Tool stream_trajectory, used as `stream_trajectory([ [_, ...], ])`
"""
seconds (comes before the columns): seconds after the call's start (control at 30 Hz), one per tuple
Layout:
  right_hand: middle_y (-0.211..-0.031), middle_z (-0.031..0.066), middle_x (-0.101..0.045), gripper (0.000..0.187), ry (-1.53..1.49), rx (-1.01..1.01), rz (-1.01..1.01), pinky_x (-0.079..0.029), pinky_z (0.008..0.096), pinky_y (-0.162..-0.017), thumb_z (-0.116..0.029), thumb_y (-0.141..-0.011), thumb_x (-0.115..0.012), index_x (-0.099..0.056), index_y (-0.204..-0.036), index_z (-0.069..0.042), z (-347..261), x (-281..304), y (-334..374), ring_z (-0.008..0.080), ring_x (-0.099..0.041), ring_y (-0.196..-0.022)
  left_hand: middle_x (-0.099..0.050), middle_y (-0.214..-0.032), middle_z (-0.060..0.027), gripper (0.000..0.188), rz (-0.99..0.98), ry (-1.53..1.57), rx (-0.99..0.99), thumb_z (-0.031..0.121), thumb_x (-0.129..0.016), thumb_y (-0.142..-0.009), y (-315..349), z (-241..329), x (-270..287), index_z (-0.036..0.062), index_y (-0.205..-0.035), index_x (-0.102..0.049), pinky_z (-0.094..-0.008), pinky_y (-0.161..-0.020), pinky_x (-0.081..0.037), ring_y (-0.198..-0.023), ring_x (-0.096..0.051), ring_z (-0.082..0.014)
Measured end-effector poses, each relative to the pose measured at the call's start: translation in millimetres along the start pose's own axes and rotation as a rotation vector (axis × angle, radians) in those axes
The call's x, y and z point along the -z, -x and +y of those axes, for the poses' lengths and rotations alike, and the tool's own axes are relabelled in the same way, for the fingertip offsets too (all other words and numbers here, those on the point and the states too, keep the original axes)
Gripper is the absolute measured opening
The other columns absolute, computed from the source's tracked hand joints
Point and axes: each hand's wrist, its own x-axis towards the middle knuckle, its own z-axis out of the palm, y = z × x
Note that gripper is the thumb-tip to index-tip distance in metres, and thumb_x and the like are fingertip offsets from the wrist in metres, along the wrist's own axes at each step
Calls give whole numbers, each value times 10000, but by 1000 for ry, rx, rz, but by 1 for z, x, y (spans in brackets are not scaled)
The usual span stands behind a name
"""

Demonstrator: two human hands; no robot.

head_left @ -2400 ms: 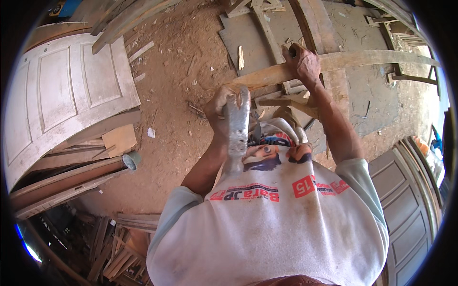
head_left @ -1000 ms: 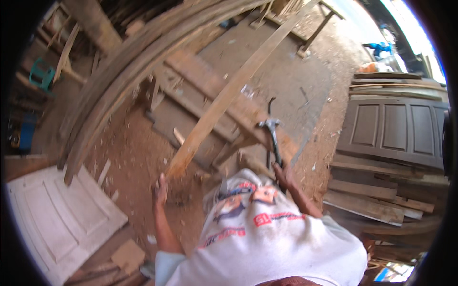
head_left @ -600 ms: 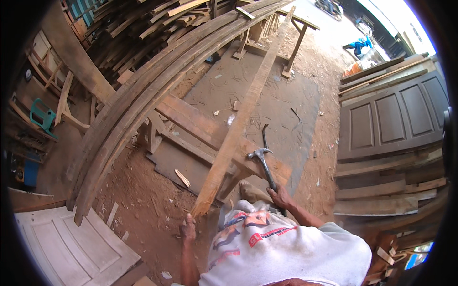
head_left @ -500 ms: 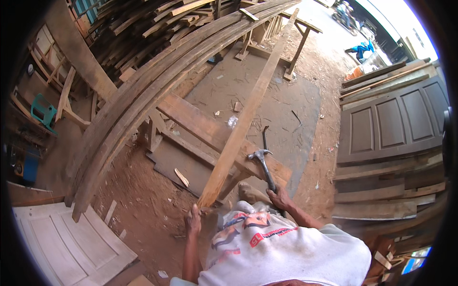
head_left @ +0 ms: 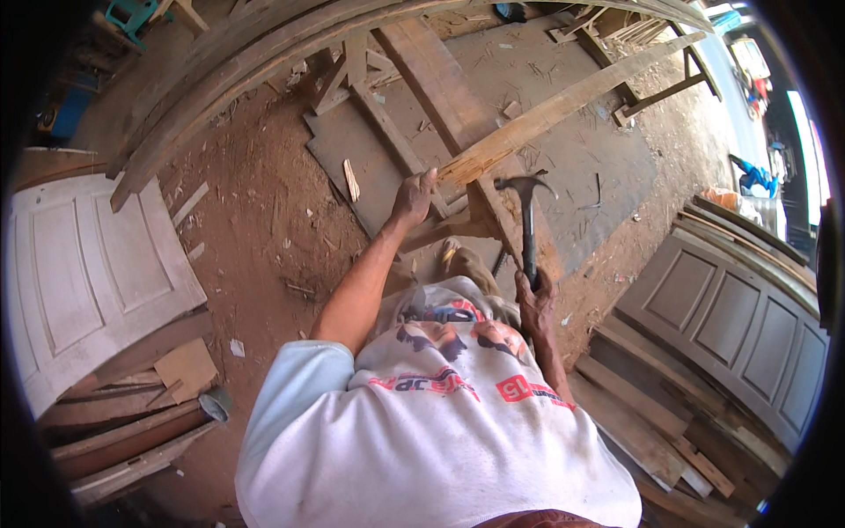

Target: The person uses a hammer to repeatedly strike and break wooden planks on a workbench. They reposition the planks between strikes and discard broken pieces to the floor.

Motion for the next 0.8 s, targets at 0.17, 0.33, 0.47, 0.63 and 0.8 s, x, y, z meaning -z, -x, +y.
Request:
stream_trajectory([
  [0.17,-776,110,-632,355,-35,309,31,-504,352,-647,-270,-939,-737,-605,-1130,-1,-72,-2,7,189,-628,-703,-492,-690,-27,616,-124,197,75,594,-425,-1054,-3,-11,8,50,-794,-551,-361,-661,-423,-702,-465,-150],
  [0.33,-754,274,-638,286,420,431,-76,-477,535,-594,-259,-962,-673,-567,-1090,-27,-63,-18,-9,478,-645,-678,-490,-695,-44,606,-57,155,-29,595,-401,-1057,1,-6,4,59,-811,-538,-374,-679,-432,-697,-474,-170],
  [0.47,-717,232,-631,267,414,462,-73,-501,484,-602,-260,-974,-662,-581,-1061,-21,-63,-34,-17,428,-644,-644,-504,-706,-61,625,1,83,-84,620,-374,-1048,0,-15,5,63,-815,-536,-384,-690,-439,-694,-481,-186],
  [0.63,-682,48,-563,284,47,661,136,-427,329,-565,-299,-1002,-649,-600,-950,-23,-94,-21,13,162,-525,-609,-515,-711,-74,662,-58,53,-72,653,-348,-1033,4,-5,9,58,-809,-532,-393,-690,-444,-699,-490,-193],
  [0.8,-776,181,-618,222,172,465,32,-477,415,-639,-239,-992,-615,-597,-988,-17,-56,-43,-7,328,-607,-704,-508,-712,-72,678,-91,76,-122,669,-336,-1027,0,-6,12,58,-810,-531,-386,-707,-448,-709,-495,-192],
])
